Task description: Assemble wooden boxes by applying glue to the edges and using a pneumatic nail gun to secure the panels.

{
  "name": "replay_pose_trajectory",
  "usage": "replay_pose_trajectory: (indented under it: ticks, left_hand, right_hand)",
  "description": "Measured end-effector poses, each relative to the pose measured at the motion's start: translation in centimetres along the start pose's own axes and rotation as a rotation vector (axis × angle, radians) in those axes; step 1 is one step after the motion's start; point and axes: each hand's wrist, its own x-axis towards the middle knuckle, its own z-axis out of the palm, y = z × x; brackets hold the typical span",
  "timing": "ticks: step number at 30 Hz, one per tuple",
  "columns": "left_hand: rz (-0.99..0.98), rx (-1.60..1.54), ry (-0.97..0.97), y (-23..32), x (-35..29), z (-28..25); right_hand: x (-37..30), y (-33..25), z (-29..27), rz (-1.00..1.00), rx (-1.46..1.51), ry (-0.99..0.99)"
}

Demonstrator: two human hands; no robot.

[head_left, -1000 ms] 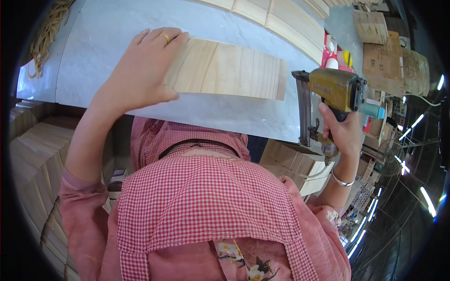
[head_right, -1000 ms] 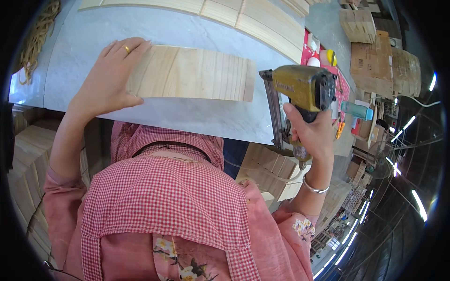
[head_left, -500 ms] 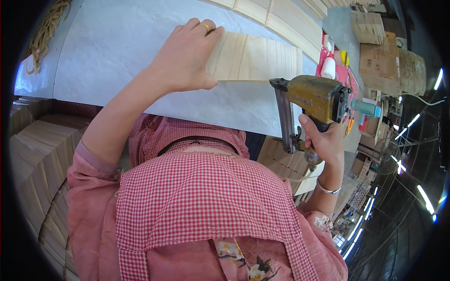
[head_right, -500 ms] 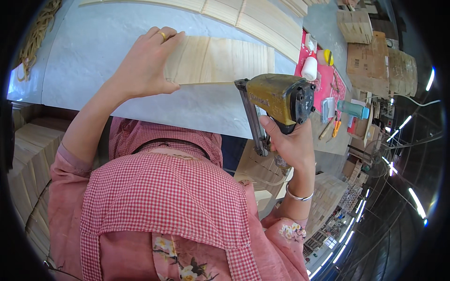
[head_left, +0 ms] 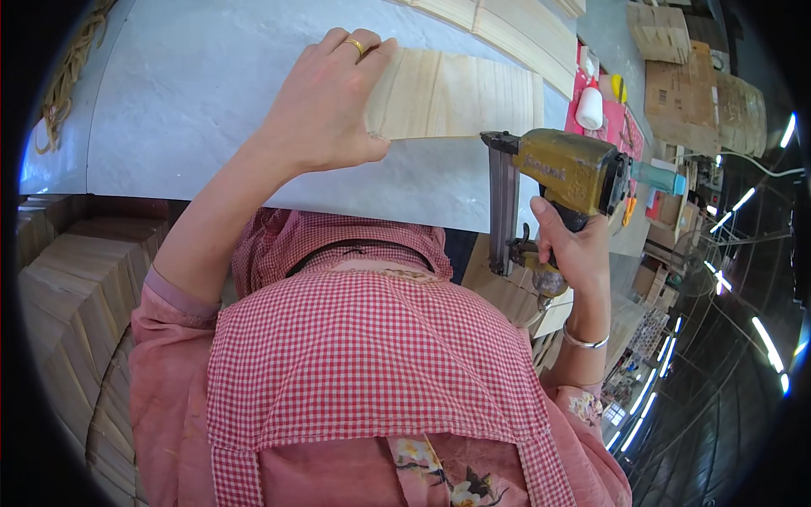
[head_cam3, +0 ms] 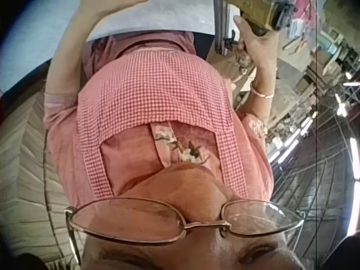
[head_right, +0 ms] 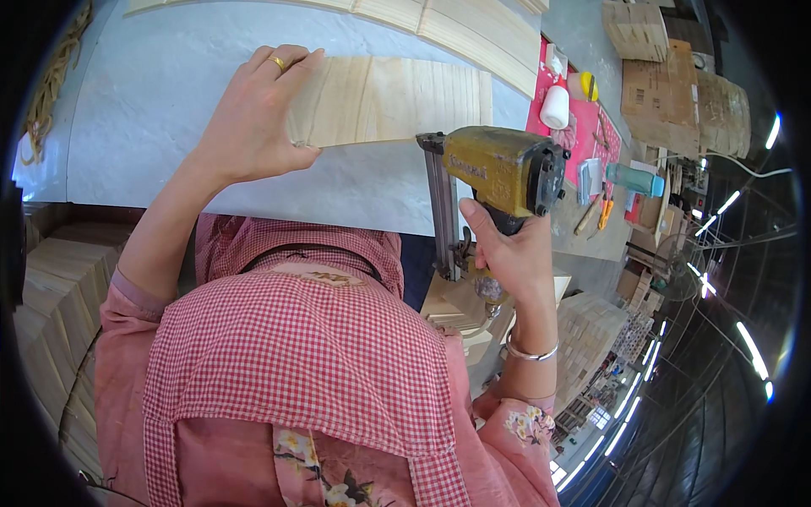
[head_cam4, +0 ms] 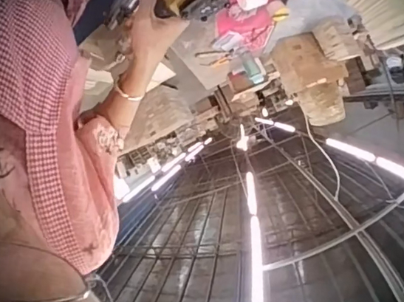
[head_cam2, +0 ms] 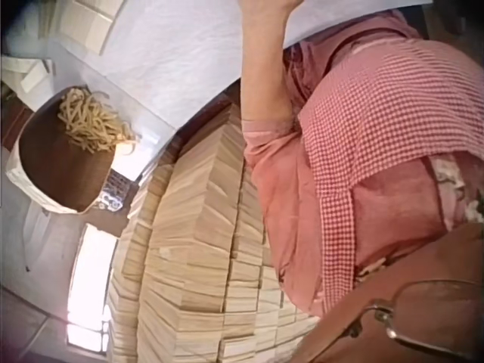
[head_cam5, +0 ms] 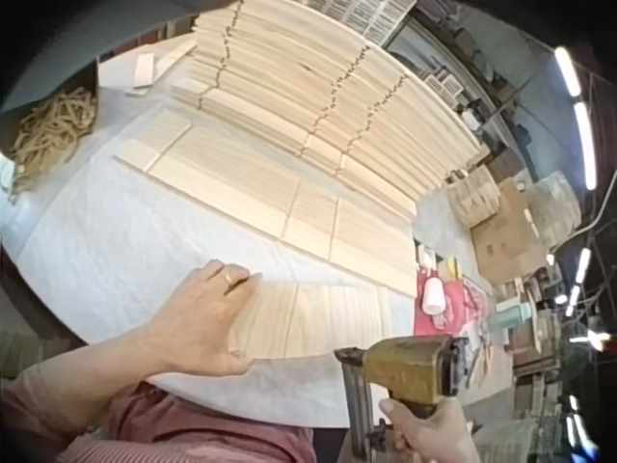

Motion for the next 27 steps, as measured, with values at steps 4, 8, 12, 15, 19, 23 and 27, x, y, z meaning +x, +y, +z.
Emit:
replay_pose_trajectory:
  ticks: [4,8,12,15,19,23,27]
  left_hand:
    - [0.087,-0.004,0.084,-1.0,-0.6,0.4]
    - [0.093,-0.181,0.102,-2.2,-2.1,0.0]
    - [0.054,-0.393,0.086,-3.2,-3.5,-0.4]
    - [0.037,-0.541,0.057,-3.5,-3.5,0.1]
    - [0.054,-0.554,0.087,-3.6,-3.5,0.4]
    - [0.076,-0.544,0.142,-3.7,-3.6,1.2]
    - [0.081,-0.534,0.182,-3.7,-3.6,1.5]
  right_hand:
    - [-0.4,-0.2,-0.2,-0.045,0.007,0.085]
    - [-1.6,-1.1,0.6,-0.060,-0.016,0.111]
    - [-2.9,-1.9,2.4,-0.106,-0.045,0.059]
    - [-3.7,-2.3,4.4,-0.221,-0.063,-0.046]
    - [-3.4,-2.6,5.9,-0.276,-0.098,-0.136]
    - [-3.4,-3.1,6.6,-0.283,-0.124,-0.181]
    - [-3.5,-3.7,7.1,-0.244,-0.124,-0.193]
